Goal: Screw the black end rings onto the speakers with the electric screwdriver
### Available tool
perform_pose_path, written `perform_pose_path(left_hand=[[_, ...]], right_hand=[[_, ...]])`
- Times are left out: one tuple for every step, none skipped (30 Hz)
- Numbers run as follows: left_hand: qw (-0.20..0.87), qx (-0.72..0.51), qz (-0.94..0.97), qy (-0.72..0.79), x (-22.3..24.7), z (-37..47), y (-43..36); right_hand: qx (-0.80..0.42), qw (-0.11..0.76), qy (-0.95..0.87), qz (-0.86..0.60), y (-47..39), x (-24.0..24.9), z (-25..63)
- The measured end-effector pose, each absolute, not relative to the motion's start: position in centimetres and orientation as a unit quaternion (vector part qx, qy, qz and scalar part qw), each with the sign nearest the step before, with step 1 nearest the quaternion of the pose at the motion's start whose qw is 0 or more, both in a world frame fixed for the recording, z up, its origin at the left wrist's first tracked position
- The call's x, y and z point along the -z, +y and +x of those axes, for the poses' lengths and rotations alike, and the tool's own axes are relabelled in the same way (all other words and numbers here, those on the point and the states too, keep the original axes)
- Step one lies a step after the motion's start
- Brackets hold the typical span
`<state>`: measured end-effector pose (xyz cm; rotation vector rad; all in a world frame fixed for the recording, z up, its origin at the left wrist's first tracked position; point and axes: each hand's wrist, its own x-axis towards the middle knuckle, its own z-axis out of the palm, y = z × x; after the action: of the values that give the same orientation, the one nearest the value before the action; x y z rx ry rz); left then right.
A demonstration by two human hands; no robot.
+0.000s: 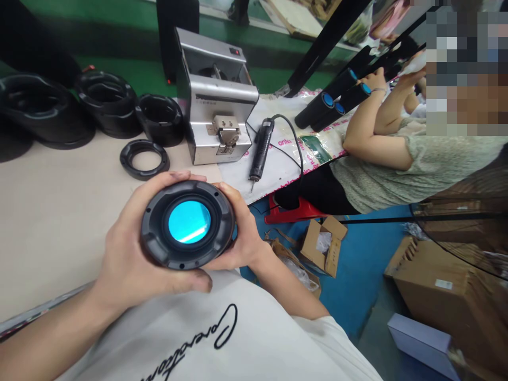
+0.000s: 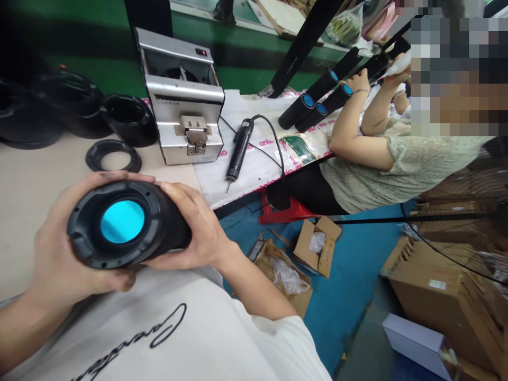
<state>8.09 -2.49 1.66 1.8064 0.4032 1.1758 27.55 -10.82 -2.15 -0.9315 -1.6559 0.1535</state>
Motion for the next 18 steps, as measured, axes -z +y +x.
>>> perform_pose_path(left_hand=[[0.463,-0.474,0.731,0.163,-1.7,8.1,-2.5],[0.469,-0.473,0.728,0.162,-1.8,8.1,-2.5],[0.476,-0.473,0.724,0.159,-1.8,8.2,-2.5],[0.482,-0.475,0.721,0.153,-1.8,8.2,-2.5],[0.486,-0.478,0.717,0.146,-1.9,8.2,-2.5],[0.489,-0.483,0.713,0.136,-1.8,8.3,-2.4],[0.493,-0.486,0.711,0.128,-1.8,8.4,-2.3],[0.496,-0.487,0.709,0.120,-1.8,8.4,-2.3],[0.499,-0.487,0.708,0.113,-1.7,8.4,-2.2],[0.501,-0.487,0.708,0.108,-1.7,8.4,-2.1],[0.501,-0.487,0.707,0.105,-1.6,8.5,-2.1],[0.500,-0.487,0.708,0.106,-1.6,8.4,-2.1],[0.498,-0.487,0.709,0.107,-1.5,8.4,-2.1],[0.498,-0.484,0.711,0.107,-1.5,8.4,-2.1],[0.497,-0.483,0.713,0.108,-1.5,8.4,-2.1],[0.496,-0.483,0.713,0.111,-1.4,8.3,-2.1],[0.497,-0.482,0.713,0.113,-1.4,8.3,-2.2],[0.497,-0.482,0.712,0.116,-1.4,8.2,-2.2]], right_hand=[[-0.070,0.575,-0.710,-0.400,-10.8,2.2,27.6],[-0.073,0.571,-0.713,-0.400,-10.7,2.2,27.6],[-0.076,0.570,-0.715,-0.398,-10.7,2.3,27.7],[-0.079,0.571,-0.716,-0.395,-10.6,2.4,27.7],[-0.083,0.571,-0.717,-0.391,-10.6,2.5,27.7],[-0.087,0.573,-0.717,-0.389,-10.6,2.5,27.7],[-0.089,0.574,-0.717,-0.387,-10.6,2.6,27.8],[-0.090,0.573,-0.716,-0.387,-10.6,2.6,27.8],[-0.092,0.571,-0.716,-0.390,-10.6,2.6,27.8],[-0.094,0.567,-0.717,-0.395,-10.7,2.6,27.8],[-0.096,0.561,-0.718,-0.401,-10.7,2.6,27.8],[-0.099,0.554,-0.719,-0.408,-10.7,2.7,27.9],[-0.100,0.548,-0.721,-0.412,-10.7,2.7,27.9],[-0.100,0.545,-0.721,-0.416,-10.8,2.8,27.9],[-0.099,0.543,-0.721,-0.419,-10.8,2.9,27.9],[-0.099,0.544,-0.719,-0.421,-10.8,3.0,27.9],[-0.097,0.547,-0.718,-0.419,-10.8,3.2,27.9],[-0.098,0.548,-0.717,-0.420,-10.9,3.3,27.9]])
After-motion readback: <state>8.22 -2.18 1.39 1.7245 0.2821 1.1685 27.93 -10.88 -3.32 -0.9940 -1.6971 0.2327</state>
